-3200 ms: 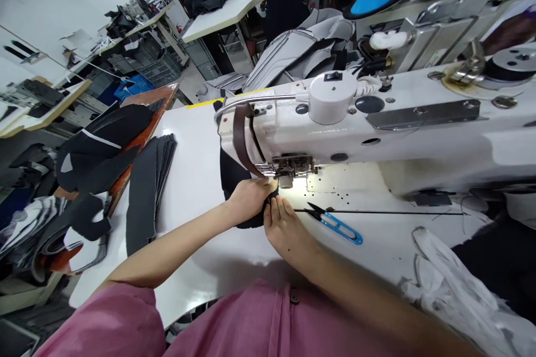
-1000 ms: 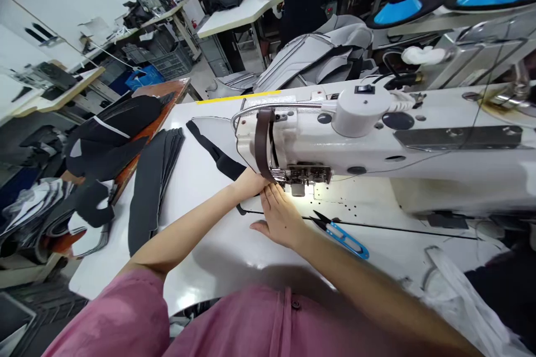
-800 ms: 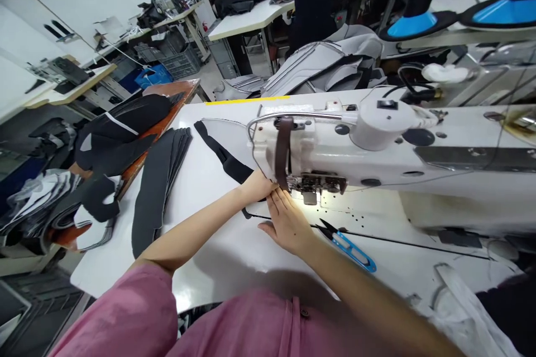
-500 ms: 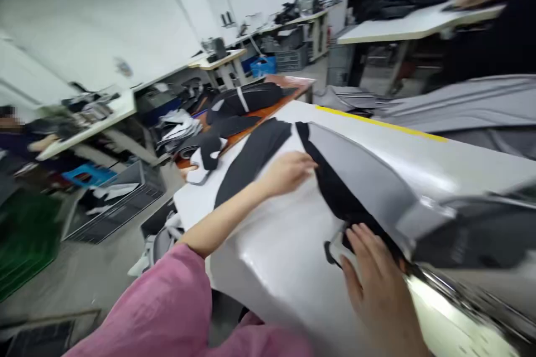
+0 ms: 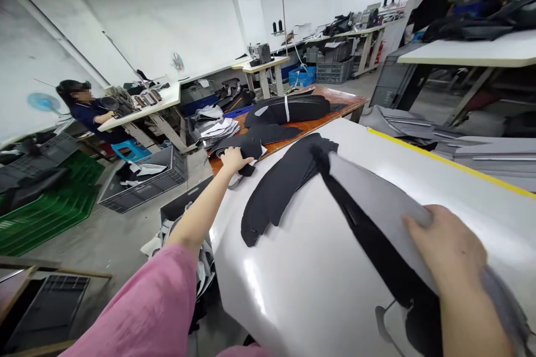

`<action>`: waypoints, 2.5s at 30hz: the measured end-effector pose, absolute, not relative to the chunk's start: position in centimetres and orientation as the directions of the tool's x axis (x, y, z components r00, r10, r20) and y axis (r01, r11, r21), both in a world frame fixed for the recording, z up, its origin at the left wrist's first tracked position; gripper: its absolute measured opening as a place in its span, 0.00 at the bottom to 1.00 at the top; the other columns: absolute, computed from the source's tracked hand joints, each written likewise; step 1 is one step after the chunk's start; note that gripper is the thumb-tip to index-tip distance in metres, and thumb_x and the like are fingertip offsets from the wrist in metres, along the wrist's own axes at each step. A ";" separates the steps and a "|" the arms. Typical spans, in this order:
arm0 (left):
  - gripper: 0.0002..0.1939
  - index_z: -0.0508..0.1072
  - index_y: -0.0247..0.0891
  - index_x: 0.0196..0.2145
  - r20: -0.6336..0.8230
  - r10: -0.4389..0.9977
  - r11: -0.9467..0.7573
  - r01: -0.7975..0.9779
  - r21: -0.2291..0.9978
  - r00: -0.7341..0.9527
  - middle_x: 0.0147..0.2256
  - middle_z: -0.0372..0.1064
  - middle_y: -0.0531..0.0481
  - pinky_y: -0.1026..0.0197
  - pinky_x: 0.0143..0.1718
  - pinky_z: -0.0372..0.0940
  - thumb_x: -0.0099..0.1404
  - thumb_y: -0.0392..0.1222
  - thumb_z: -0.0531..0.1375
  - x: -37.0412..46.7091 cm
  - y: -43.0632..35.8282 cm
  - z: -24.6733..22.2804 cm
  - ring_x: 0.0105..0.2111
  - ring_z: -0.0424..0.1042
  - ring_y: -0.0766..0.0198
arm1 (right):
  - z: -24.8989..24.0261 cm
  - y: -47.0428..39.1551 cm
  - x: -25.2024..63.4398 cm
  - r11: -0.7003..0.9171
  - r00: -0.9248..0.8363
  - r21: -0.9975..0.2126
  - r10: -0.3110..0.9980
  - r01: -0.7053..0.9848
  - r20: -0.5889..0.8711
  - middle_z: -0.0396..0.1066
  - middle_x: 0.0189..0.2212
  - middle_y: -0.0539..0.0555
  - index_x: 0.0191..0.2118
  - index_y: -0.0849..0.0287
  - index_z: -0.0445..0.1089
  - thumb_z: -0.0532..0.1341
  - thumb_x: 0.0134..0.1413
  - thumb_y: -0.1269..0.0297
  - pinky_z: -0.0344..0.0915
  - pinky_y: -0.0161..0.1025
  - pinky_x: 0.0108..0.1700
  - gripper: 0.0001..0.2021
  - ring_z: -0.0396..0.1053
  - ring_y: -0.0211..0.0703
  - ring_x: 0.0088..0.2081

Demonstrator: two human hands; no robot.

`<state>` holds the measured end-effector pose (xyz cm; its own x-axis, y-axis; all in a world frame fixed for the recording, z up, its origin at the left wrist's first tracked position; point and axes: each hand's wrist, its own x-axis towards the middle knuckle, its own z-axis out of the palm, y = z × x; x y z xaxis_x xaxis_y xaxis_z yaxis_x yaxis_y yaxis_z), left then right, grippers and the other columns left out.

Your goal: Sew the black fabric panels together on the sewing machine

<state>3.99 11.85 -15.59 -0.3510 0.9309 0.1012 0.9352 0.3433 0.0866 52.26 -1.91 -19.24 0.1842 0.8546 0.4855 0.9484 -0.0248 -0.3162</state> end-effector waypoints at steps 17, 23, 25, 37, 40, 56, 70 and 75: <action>0.11 0.74 0.38 0.39 0.571 0.780 -0.476 0.836 0.272 0.258 0.39 0.74 0.47 0.60 0.46 0.63 0.64 0.41 0.53 15.7 2.6 -8.4 0.41 0.71 0.60 | -18.2 -16.2 45.2 0.211 0.060 -0.626 0.922 0.751 0.383 0.74 0.37 0.57 0.41 0.57 0.67 0.53 0.57 0.63 0.68 0.38 0.31 0.10 0.72 0.44 0.34; 0.11 0.70 0.39 0.42 0.443 0.531 -0.847 0.444 0.292 0.723 0.35 0.72 0.46 0.61 0.36 0.66 0.64 0.37 0.51 26.7 -10.0 -11.2 0.36 0.71 0.61 | -13.7 -15.4 41.7 0.087 0.224 -0.984 0.967 0.157 0.122 0.69 0.29 0.52 0.36 0.58 0.64 0.53 0.59 0.49 0.65 0.34 0.28 0.16 0.69 0.39 0.29; 0.10 0.69 0.38 0.41 0.422 0.528 -0.828 0.336 0.449 0.737 0.37 0.70 0.45 0.61 0.36 0.67 0.64 0.37 0.53 28.1 -11.4 -11.6 0.38 0.70 0.62 | -13.7 -15.6 42.2 0.104 0.293 -0.967 0.941 0.233 0.171 0.65 0.25 0.49 0.31 0.58 0.62 0.53 0.59 0.51 0.62 0.34 0.28 0.15 0.64 0.36 0.26; 0.13 0.61 0.38 0.32 0.134 0.671 -0.361 0.163 0.918 0.729 0.29 0.57 0.54 0.66 0.30 0.60 0.62 0.49 0.58 29.1 -9.2 -11.8 0.28 0.58 0.71 | -15.1 -17.0 43.1 0.089 0.288 -0.986 0.949 0.138 0.126 0.70 0.30 0.52 0.38 0.60 0.70 0.57 0.56 0.52 0.65 0.35 0.32 0.15 0.66 0.39 0.31; 0.12 0.61 0.38 0.36 0.118 0.627 -0.304 0.102 0.947 0.770 0.35 0.58 0.51 0.64 0.34 0.63 0.62 0.47 0.58 28.6 -8.8 -12.0 0.32 0.61 0.69 | -14.9 -17.2 43.5 0.102 0.203 -0.988 0.971 0.120 0.125 0.70 0.38 0.55 0.46 0.59 0.69 0.56 0.58 0.52 0.68 0.37 0.36 0.18 0.68 0.42 0.36; 0.22 0.59 0.41 0.43 0.202 0.508 -0.396 0.018 0.918 0.837 0.40 0.57 0.49 0.57 0.45 0.63 0.50 0.30 0.58 27.6 -7.9 -12.2 0.39 0.62 0.65 | -15.0 -17.6 44.1 0.152 -0.023 -0.981 0.988 0.119 0.151 0.61 0.48 0.57 0.57 0.51 0.61 0.57 0.58 0.60 0.70 0.40 0.45 0.21 0.63 0.45 0.50; 0.19 0.69 0.38 0.43 0.448 0.842 -0.481 0.795 0.369 0.301 0.41 0.70 0.50 0.57 0.50 0.64 0.54 0.27 0.51 18.3 1.6 -7.9 0.44 0.68 0.62 | -18.1 -15.5 43.8 -0.170 0.273 -0.983 0.944 -0.070 -0.182 0.74 0.33 0.52 0.46 0.57 0.72 0.60 0.46 0.64 0.68 0.37 0.27 0.18 0.68 0.40 0.25; 0.18 0.70 0.43 0.45 0.539 0.842 -0.175 0.959 0.224 0.028 0.47 0.67 0.42 0.44 0.58 0.57 0.56 0.31 0.55 11.1 5.7 -5.1 0.54 0.61 0.47 | -17.7 -16.0 42.4 -0.103 0.325 -0.965 0.928 -0.240 -0.180 0.74 0.42 0.54 0.48 0.55 0.70 0.63 0.46 0.61 0.71 0.40 0.39 0.20 0.72 0.46 0.40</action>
<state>11.06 5.68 -5.09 0.0276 0.8417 0.5393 0.9589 -0.1747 0.2237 42.42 -16.02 -17.66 0.3249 0.9285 -0.1799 -0.2399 -0.1031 -0.9653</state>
